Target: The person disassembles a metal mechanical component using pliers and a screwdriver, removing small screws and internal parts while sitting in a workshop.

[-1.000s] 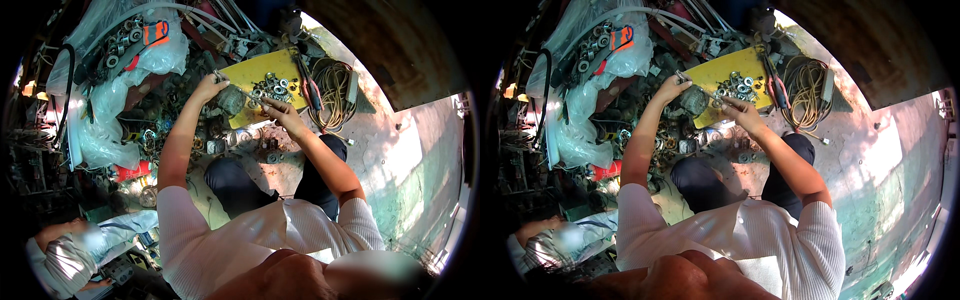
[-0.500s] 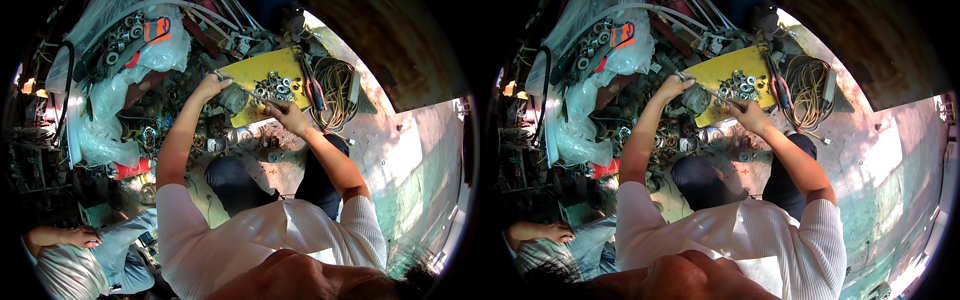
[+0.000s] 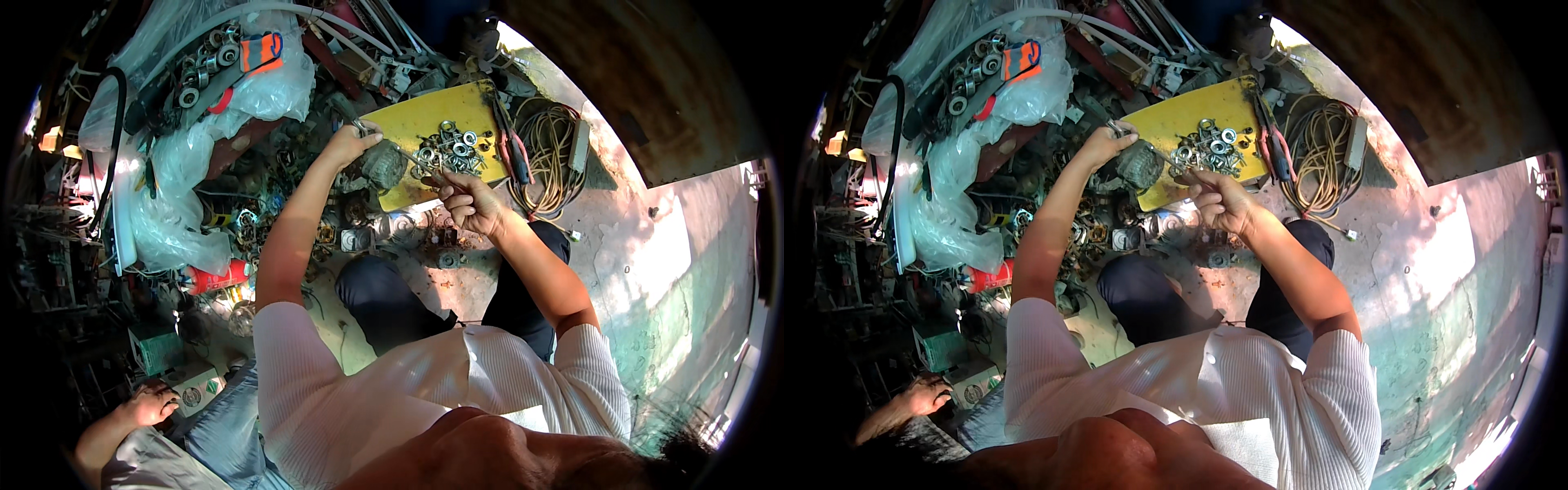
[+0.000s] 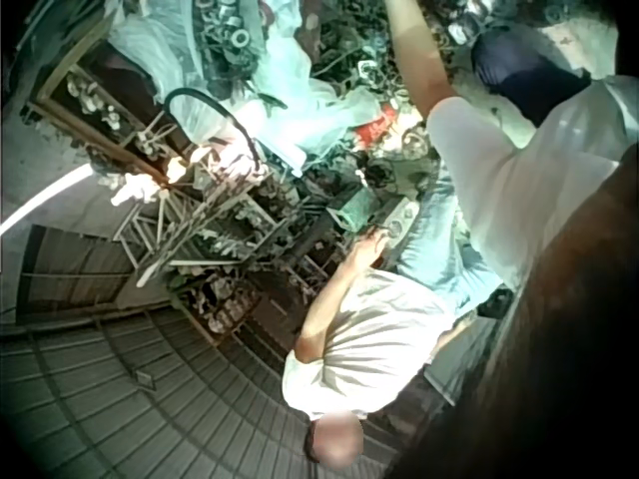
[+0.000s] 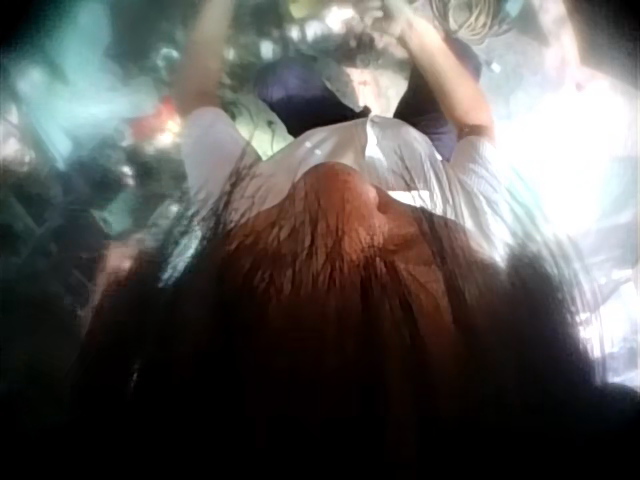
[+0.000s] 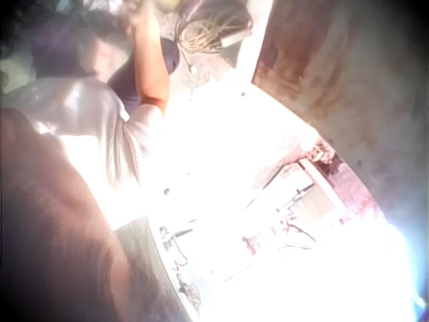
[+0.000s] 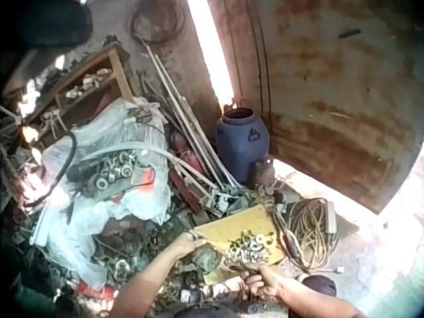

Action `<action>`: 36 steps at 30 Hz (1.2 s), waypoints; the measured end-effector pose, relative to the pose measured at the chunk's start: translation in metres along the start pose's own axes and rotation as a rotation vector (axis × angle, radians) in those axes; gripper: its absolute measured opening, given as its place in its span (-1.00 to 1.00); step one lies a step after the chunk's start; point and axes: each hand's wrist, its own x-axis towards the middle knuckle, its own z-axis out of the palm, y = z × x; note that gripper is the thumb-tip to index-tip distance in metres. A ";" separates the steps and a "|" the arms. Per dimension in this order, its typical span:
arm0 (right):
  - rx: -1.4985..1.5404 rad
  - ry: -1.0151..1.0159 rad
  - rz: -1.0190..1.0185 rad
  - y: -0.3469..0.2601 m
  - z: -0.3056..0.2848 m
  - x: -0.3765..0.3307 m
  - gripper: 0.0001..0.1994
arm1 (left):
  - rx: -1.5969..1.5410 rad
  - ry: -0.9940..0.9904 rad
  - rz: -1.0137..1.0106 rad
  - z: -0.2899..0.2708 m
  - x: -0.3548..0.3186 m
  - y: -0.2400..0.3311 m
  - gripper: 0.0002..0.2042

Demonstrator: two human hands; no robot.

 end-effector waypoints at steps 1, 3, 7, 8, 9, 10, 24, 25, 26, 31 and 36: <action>-0.107 0.016 -0.024 -0.001 -0.001 0.002 -0.71 | 0.021 0.000 0.036 0.000 0.001 -0.002 -0.81; -0.390 0.083 -0.108 -0.003 0.000 0.002 -0.68 | 0.055 0.003 0.058 0.001 0.001 -0.003 -0.81; -1.526 0.468 -0.677 0.015 0.008 0.005 -0.65 | 0.095 0.014 0.041 0.001 0.000 -0.002 -0.82; -1.827 0.521 -0.838 0.018 0.009 0.002 -0.64 | 0.102 0.017 0.046 0.001 -0.001 -0.003 -0.82; -2.126 0.571 -1.006 0.020 0.010 0.000 -0.63 | 0.108 0.019 0.036 0.001 -0.002 -0.002 -0.82; -2.424 0.616 -1.178 0.022 0.010 -0.002 -0.62 | 0.115 0.022 0.026 0.001 -0.003 -0.002 -0.82; -0.399 0.190 -0.155 -0.002 0.000 0.006 -0.71 | 0.139 0.015 0.088 0.000 0.000 -0.006 -0.85; -0.619 0.320 -0.262 0.007 0.022 0.001 -0.72 | 0.136 0.021 0.079 0.000 0.000 -0.007 -0.85; -0.881 0.286 -0.446 0.008 0.008 0.009 -0.73 | 0.133 0.027 0.071 0.001 0.000 -0.009 -0.85; -1.870 0.522 -1.065 0.020 -0.004 0.011 -0.72 | 0.163 0.035 0.087 0.000 0.003 -0.008 -0.85; -1.533 0.457 -0.867 0.022 0.021 -0.002 -0.70 | 0.169 0.035 0.031 0.000 0.003 -0.005 -0.84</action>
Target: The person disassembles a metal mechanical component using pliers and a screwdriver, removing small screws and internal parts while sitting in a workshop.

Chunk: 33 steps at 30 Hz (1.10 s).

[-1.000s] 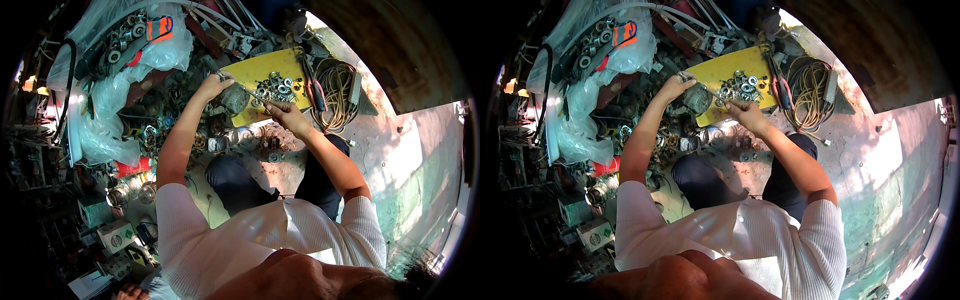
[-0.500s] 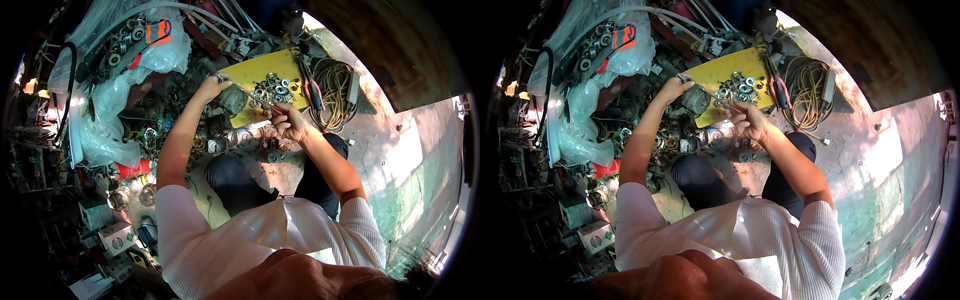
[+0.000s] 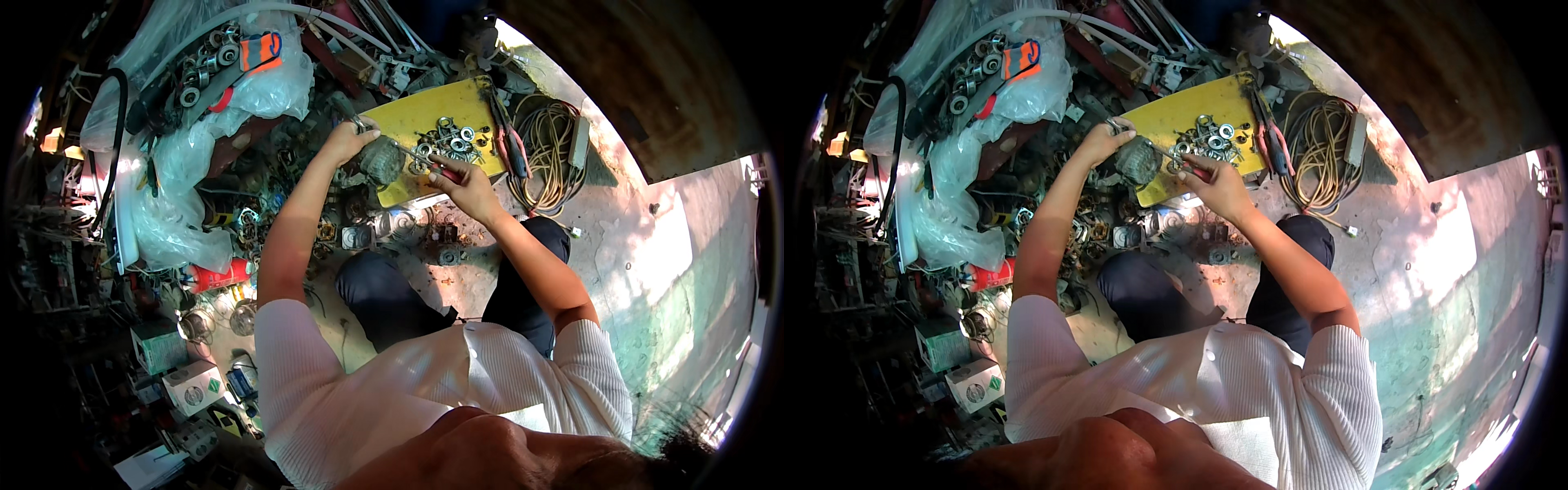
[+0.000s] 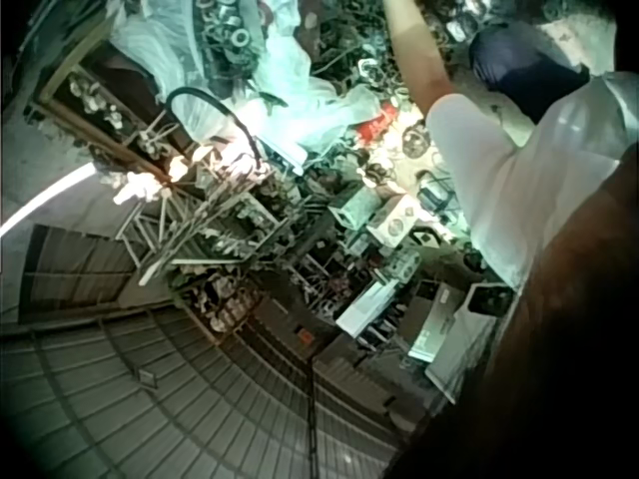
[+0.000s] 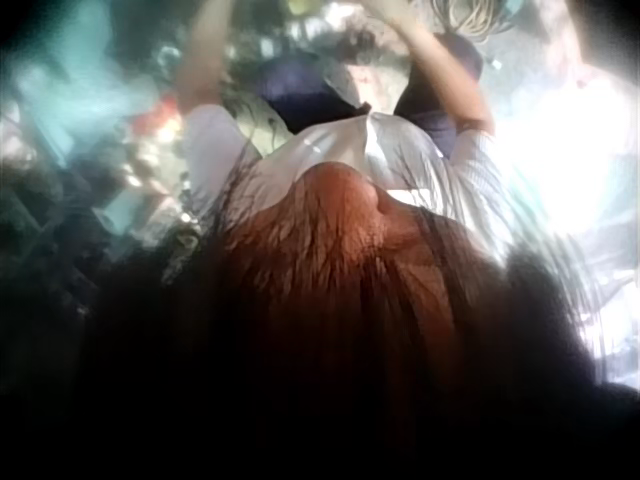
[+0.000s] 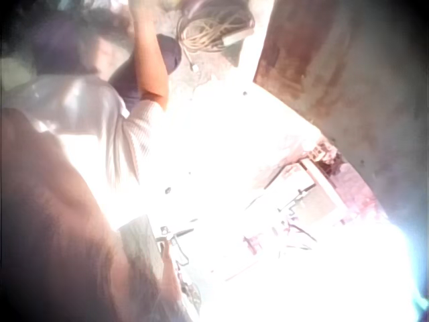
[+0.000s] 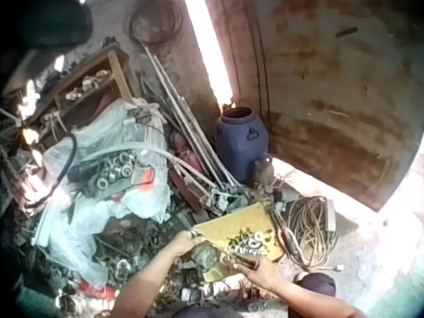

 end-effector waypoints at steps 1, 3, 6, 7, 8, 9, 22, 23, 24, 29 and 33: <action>0.380 -0.091 0.209 -0.001 -0.001 0.003 -0.70 | -0.017 -0.003 -0.003 -0.001 0.000 0.000 -0.84; 1.120 -0.185 0.651 0.003 -0.011 0.008 -0.66 | -0.056 -0.010 -0.009 -0.001 -0.002 0.001 -0.84; 1.357 -0.305 0.796 0.028 -0.019 0.014 -0.66 | -0.067 -0.028 -0.012 0.001 -0.002 0.007 -0.84; 1.292 -0.344 0.760 0.039 -0.016 0.015 -0.67 | -0.038 -0.028 0.016 0.002 -0.002 0.008 -0.84; 1.227 -0.381 0.723 0.050 -0.015 0.016 -0.68 | -0.010 -0.028 0.044 0.003 -0.001 0.009 -0.84; 0.850 -0.275 0.636 0.020 -0.010 0.013 -0.71 | 0.020 -0.012 0.054 -0.001 -0.007 0.003 -0.84; 1.230 -0.206 0.599 0.009 -0.013 0.004 -0.65 | -0.010 -0.003 0.026 -0.001 -0.002 0.002 -0.84; 1.463 -0.211 0.843 0.005 -0.014 0.008 -0.62 | -0.024 -0.003 0.014 -0.002 -0.004 0.001 -0.84; 1.474 -0.300 0.825 0.013 -0.017 0.012 -0.62 | -0.040 -0.010 0.007 -0.001 -0.003 0.003 -0.85; 0.771 -0.265 0.549 0.017 -0.006 0.012 -0.66 | 0.010 -0.025 0.032 -0.002 -0.005 -0.002 -0.85; -0.053 0.078 -0.064 0.034 0.004 0.007 -0.72 | 0.041 -0.018 0.066 0.000 -0.001 0.005 -0.85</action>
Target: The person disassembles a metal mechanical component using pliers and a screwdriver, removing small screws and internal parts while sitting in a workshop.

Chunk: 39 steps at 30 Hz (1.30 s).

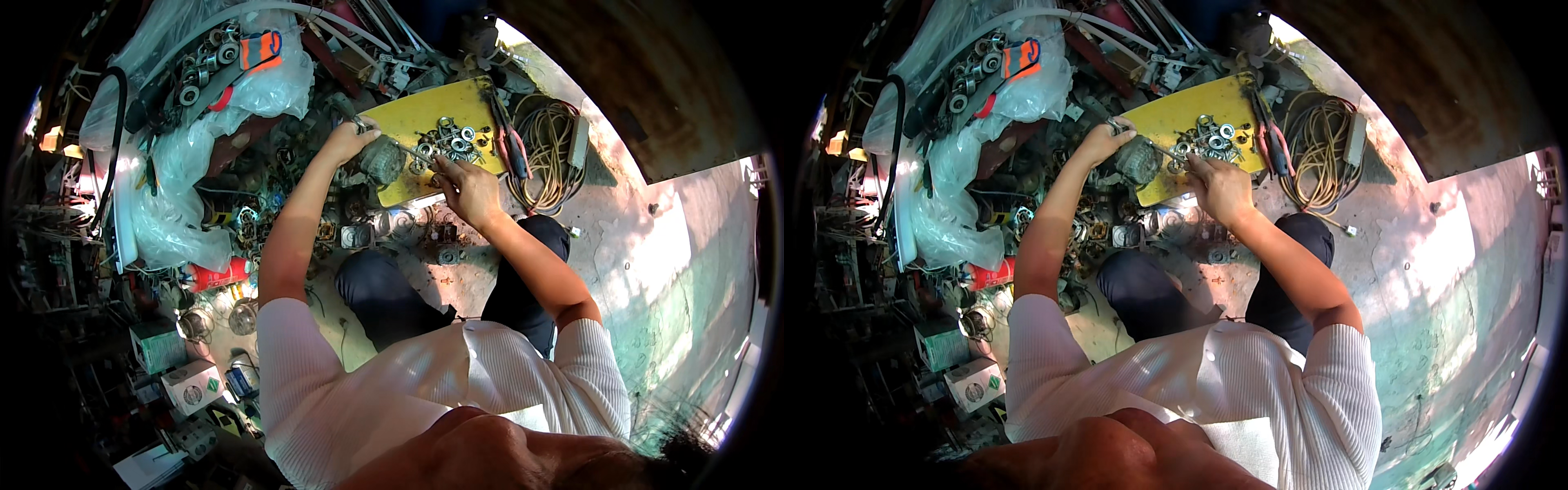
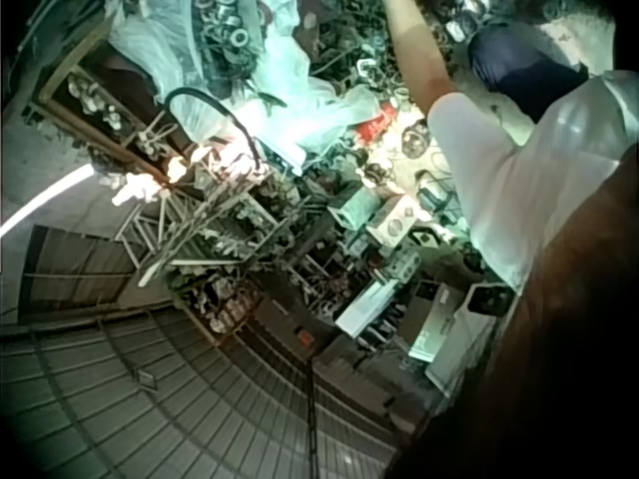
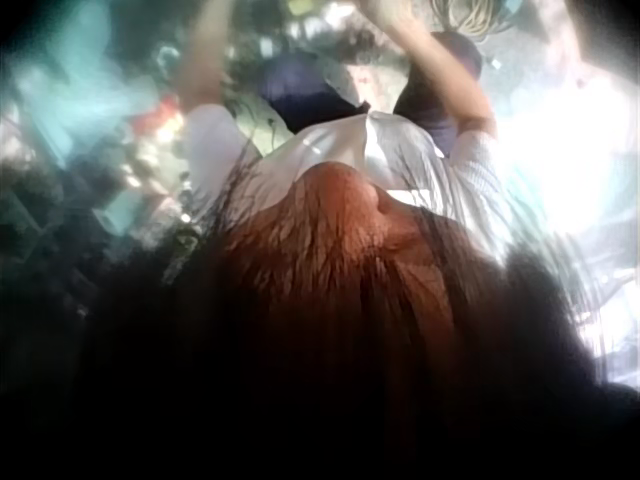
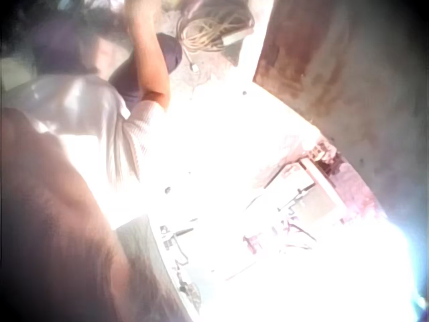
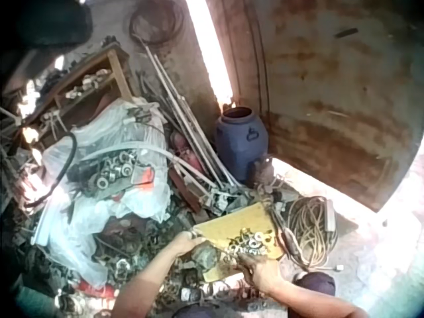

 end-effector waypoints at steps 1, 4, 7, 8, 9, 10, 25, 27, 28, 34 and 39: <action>-0.105 0.029 -0.066 -0.004 0.001 -0.003 -0.72 | -0.010 0.000 -0.011 0.000 0.000 -0.003 -0.84; -0.422 0.123 -0.264 -0.019 -0.002 -0.010 -0.69 | -0.032 -0.011 -0.028 -0.001 0.000 -0.005 -0.83; 0.242 -0.043 0.214 -0.032 -0.007 -0.007 -0.63 | -0.032 -0.019 -0.025 -0.004 0.000 -0.003 -0.82; 0.628 -0.144 0.483 -0.034 -0.008 -0.004 -0.61 | -0.026 -0.009 -0.034 -0.004 -0.002 -0.004 -0.81; 1.071 -0.220 0.694 -0.023 -0.017 0.000 -0.55 | -0.023 0.000 -0.037 -0.004 -0.002 -0.003 -0.81; 1.365 -0.311 0.854 -0.016 -0.021 0.003 -0.57 | -0.036 -0.007 -0.042 -0.003 -0.004 -0.001 -0.81; -0.247 -0.031 -0.156 -0.014 -0.002 -0.006 -0.66 | 0.010 -0.014 -0.020 -0.002 0.000 0.004 -0.81; 0.602 -0.191 0.169 0.003 -0.007 0.002 -0.68 | -0.035 -0.011 -0.030 -0.002 -0.001 0.003 -0.81; 1.106 -0.282 0.520 -0.009 -0.016 0.003 -0.68 | -0.033 -0.002 -0.029 -0.004 -0.004 -0.001 -0.81; 1.017 -0.310 0.740 -0.004 -0.014 0.012 -0.77 | 0.032 -0.005 0.016 -0.002 -0.007 -0.001 -0.80; -0.700 0.088 -0.529 -0.027 -0.004 -0.011 -0.63 | 0.036 -0.001 -0.005 -0.004 -0.004 0.005 -0.82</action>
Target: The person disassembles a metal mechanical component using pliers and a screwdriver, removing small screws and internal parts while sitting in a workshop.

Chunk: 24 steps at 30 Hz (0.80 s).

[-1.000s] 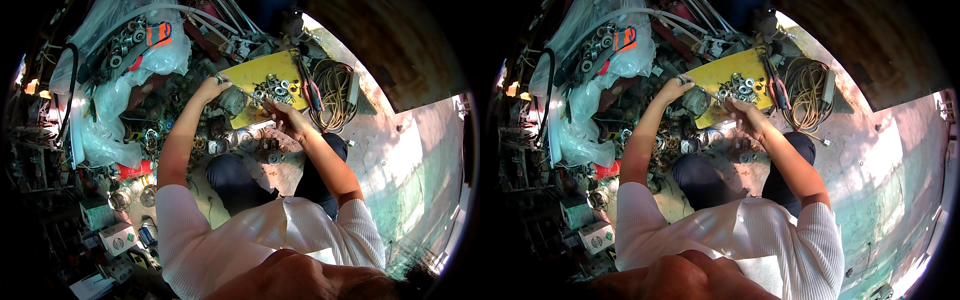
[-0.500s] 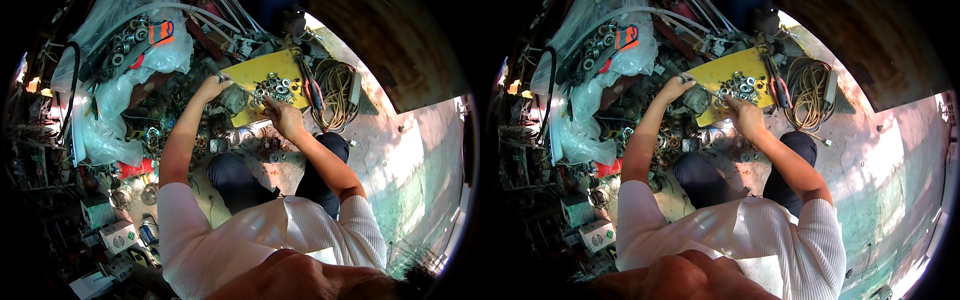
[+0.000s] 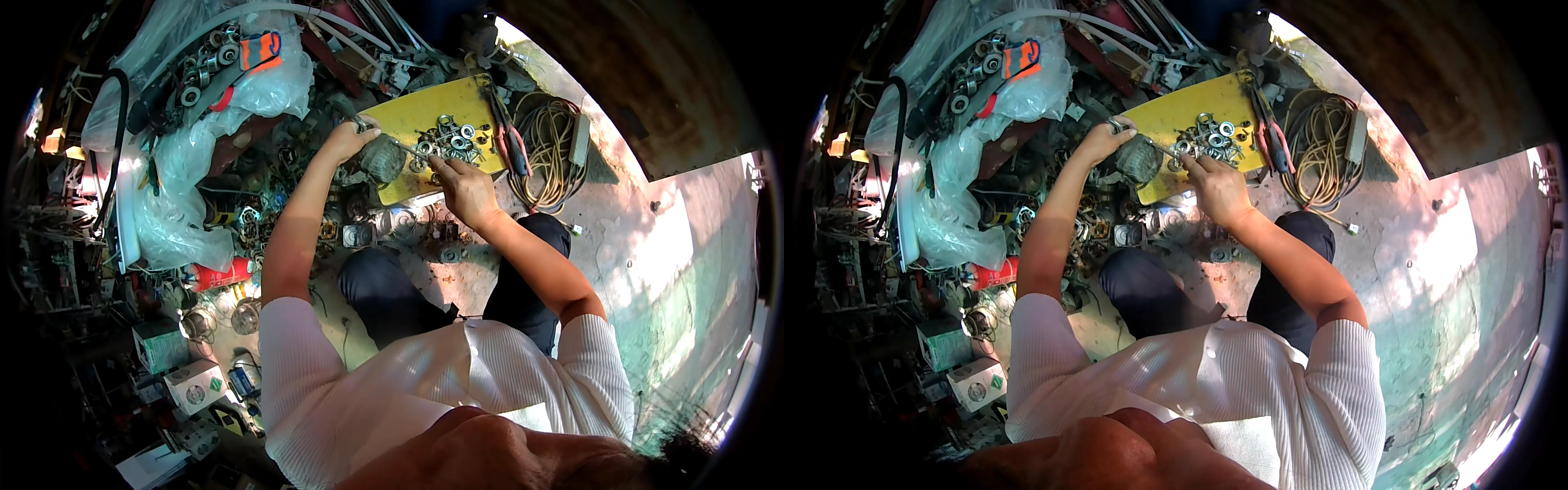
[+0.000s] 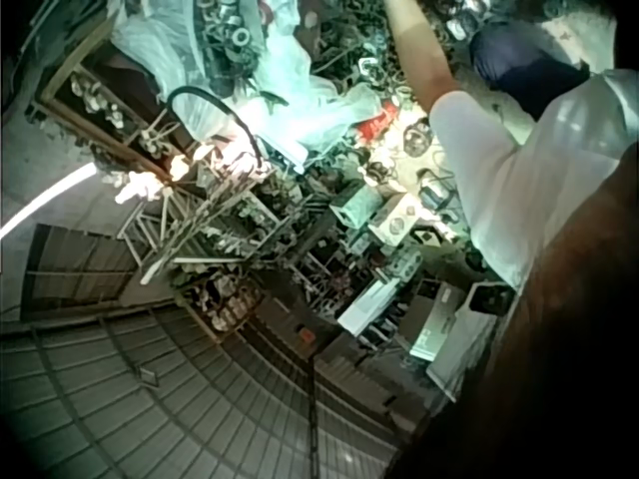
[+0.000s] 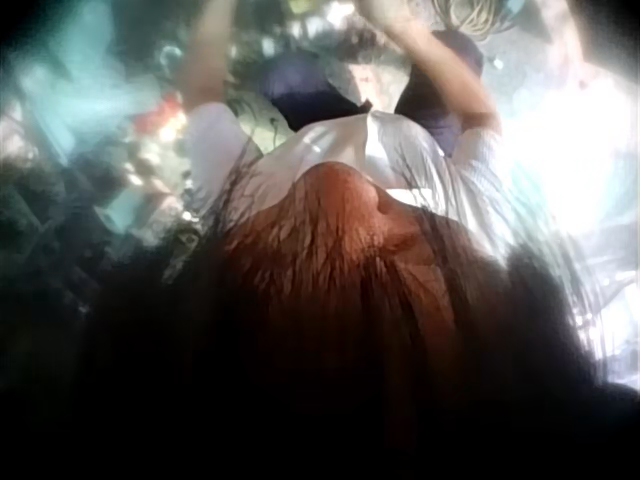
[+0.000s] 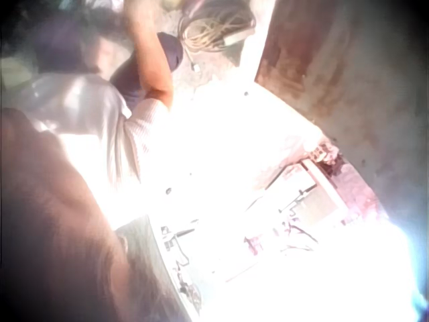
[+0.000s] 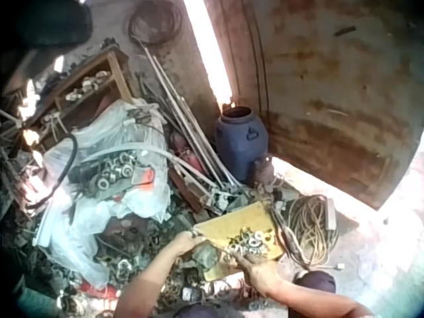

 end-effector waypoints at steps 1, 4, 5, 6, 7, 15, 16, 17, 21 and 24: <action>0.000 0.007 0.001 -0.001 0.002 -0.002 -0.58 | -0.015 0.009 -0.003 0.001 -0.001 -0.003 -0.82; 0.244 -0.090 0.221 -0.002 0.000 -0.002 -0.62 | -0.043 0.011 -0.012 0.003 -0.001 -0.004 -0.83; 0.742 -0.146 0.476 0.001 0.000 -0.002 -0.64 | -0.041 -0.004 -0.016 0.001 0.000 -0.003 -0.83; 1.238 -0.200 0.728 0.009 -0.001 -0.002 -0.65 | -0.043 -0.018 -0.017 0.001 0.002 -0.002 -0.83; 1.737 -0.251 0.975 0.016 -0.003 -0.001 -0.66 | -0.052 -0.010 -0.021 0.001 0.002 -0.004 -0.83; 1.028 -0.236 0.828 0.018 0.015 0.000 -0.71 | -0.009 0.011 0.039 0.003 0.001 -0.006 -0.81; 0.588 -0.094 0.473 0.018 0.024 -0.006 -0.67 | 0.004 0.012 0.022 0.003 0.001 -0.003 -0.81; 0.556 -0.108 0.475 0.024 0.028 -0.012 -0.66 | 0.018 0.012 0.006 0.003 0.002 0.001 -0.80; 0.454 -0.180 0.455 -0.002 -0.003 0.000 -0.59 | 0.028 0.038 -0.016 0.000 -0.007 0.002 -0.80; 1.419 -0.142 0.744 0.024 0.023 -0.010 -0.64 | 0.028 0.031 0.000 0.001 -0.003 0.005 -0.81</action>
